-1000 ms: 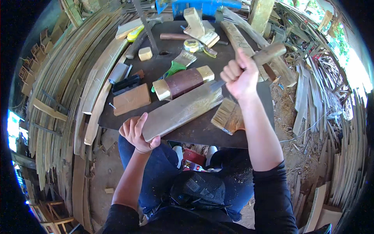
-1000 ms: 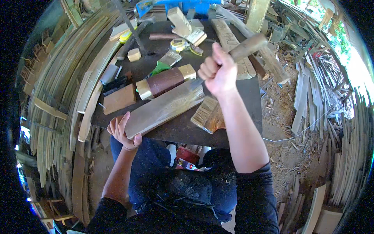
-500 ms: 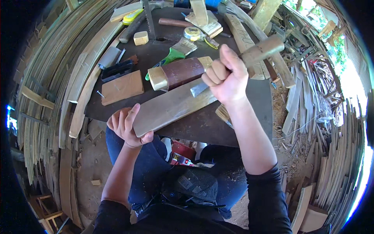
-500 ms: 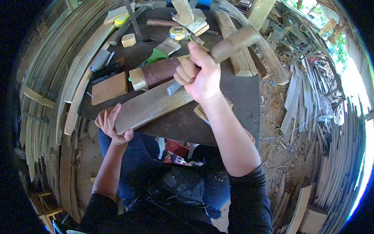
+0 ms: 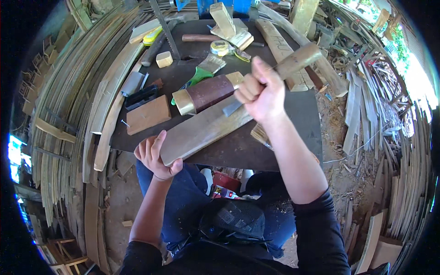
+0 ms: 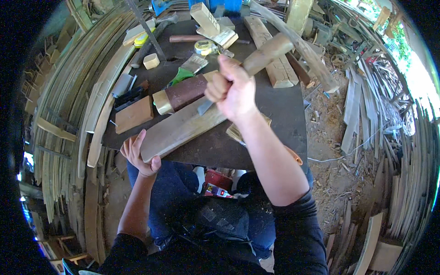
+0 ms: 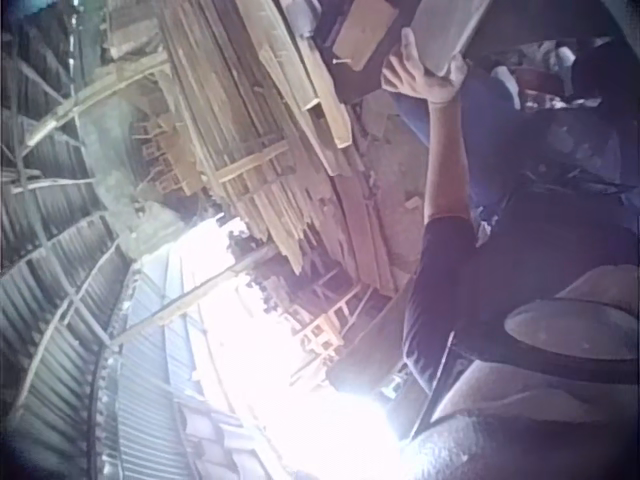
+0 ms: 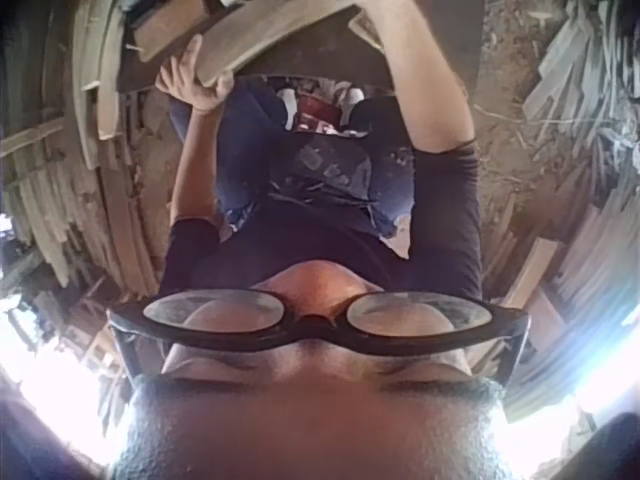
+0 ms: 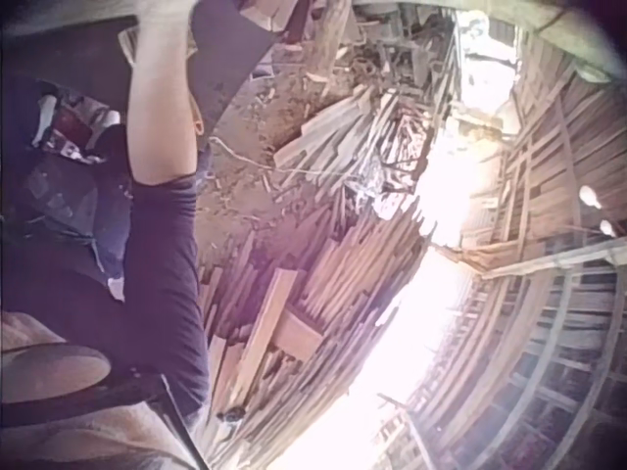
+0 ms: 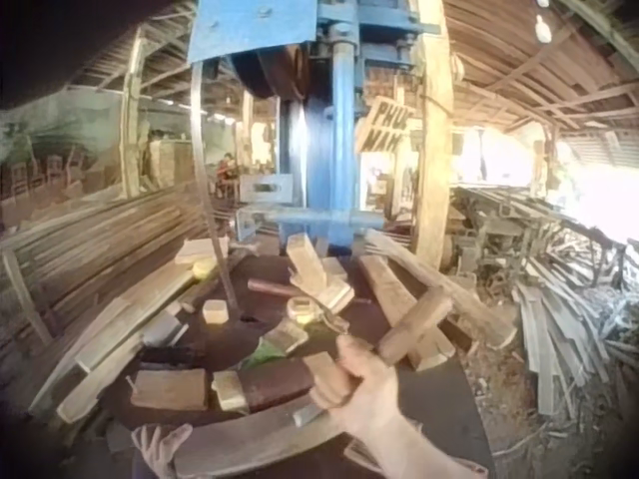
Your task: The person uses a chisel and mallet to shape a rectangular wooden block on a workbench. They repeatedly strike the chisel to remove wood shavings and refine the block's edges, frequently repositioning the wood and adjusting their grip.
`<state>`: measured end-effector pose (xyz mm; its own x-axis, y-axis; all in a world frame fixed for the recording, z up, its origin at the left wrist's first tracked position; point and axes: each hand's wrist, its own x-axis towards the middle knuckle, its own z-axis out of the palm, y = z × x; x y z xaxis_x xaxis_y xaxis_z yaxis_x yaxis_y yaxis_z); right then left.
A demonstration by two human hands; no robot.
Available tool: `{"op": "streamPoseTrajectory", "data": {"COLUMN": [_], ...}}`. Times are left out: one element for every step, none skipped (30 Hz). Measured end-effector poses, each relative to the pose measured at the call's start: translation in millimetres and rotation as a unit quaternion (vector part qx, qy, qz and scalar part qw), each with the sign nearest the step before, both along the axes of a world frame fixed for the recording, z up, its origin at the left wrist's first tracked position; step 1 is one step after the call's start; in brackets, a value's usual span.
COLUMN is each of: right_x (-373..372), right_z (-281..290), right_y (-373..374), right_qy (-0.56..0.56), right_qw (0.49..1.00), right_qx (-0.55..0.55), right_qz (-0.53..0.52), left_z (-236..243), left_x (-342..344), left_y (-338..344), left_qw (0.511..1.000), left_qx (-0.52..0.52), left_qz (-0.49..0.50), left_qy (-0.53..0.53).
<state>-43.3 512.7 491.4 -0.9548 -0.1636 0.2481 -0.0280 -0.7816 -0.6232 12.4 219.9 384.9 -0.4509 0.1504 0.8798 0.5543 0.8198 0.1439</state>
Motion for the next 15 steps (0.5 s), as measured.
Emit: {"op": "streamPoseTrajectory", "data": {"right_x": [0, 0, -3, -4, -4, -3, -3, -3, -8, -7, -4, -2, -2, -2, -1], "right_z": [1, 2, 3, 2, 2, 3, 8, 8, -11, -10, -1, 5, 7, 9, 11], "right_y": [9, 15, 20, 28, 29, 28, 25, 25, 37, 36, 32, 28, 27, 26, 24], "right_qy": [-0.024, -0.049, -0.053, -0.046, -0.042, -0.037, -0.030, -0.022, 0.013, -0.007, -0.022, -0.038, -0.029, -0.040, -0.051], "right_qw": [0.999, 0.997, 0.994, 0.993, 0.993, 0.993, 0.994, 0.994, 0.996, 0.996, 0.996, 0.995, 0.994, 0.990, 0.985], "right_qx": [-0.008, -0.015, -0.018, -0.018, -0.014, -0.011, 0.002, 0.015, 0.023, 0.021, 0.018, 0.016, 0.026, 0.048, 0.070], "right_qz": [-0.032, -0.064, -0.098, -0.111, -0.112, -0.113, -0.109, -0.105, -0.082, -0.085, -0.087, -0.089, -0.099, -0.124, -0.149], "left_z": [-4, -5, -4, -8, -12, -12, -12, -13, -17, -17, -17, -17, -18, -19, -20], "left_x": [2, 2, -1, -3, -3, 3, 0, -2, 1, 1, 0, 1, 0, 0, 0], "left_y": [2, 0, -4, -3, -5, -9, -10, -8, -5, -4, -5, -6, -6, -6, -5], "left_qw": [1.000, 1.000, 1.000, 1.000, 0.999, 1.000, 1.000, 1.000, 1.000, 1.000, 1.000, 1.000, 1.000, 1.000, 1.000], "left_qx": [0.009, 0.001, -0.006, -0.010, -0.001, -0.002, -0.001, 0.000, 0.006, 0.009, 0.013, 0.012, 0.012, 0.013, 0.015], "left_qz": [0.000, 0.009, 0.016, 0.016, 0.010, 0.010, 0.016, 0.022, 0.019, 0.021, 0.024, 0.026, 0.026, 0.026, 0.023], "left_qy": [-0.007, 0.006, 0.019, 0.025, 0.030, -0.015, 0.000, 0.016, 0.009, 0.006, 0.007, 0.004, 0.005, 0.005, 0.004]}}
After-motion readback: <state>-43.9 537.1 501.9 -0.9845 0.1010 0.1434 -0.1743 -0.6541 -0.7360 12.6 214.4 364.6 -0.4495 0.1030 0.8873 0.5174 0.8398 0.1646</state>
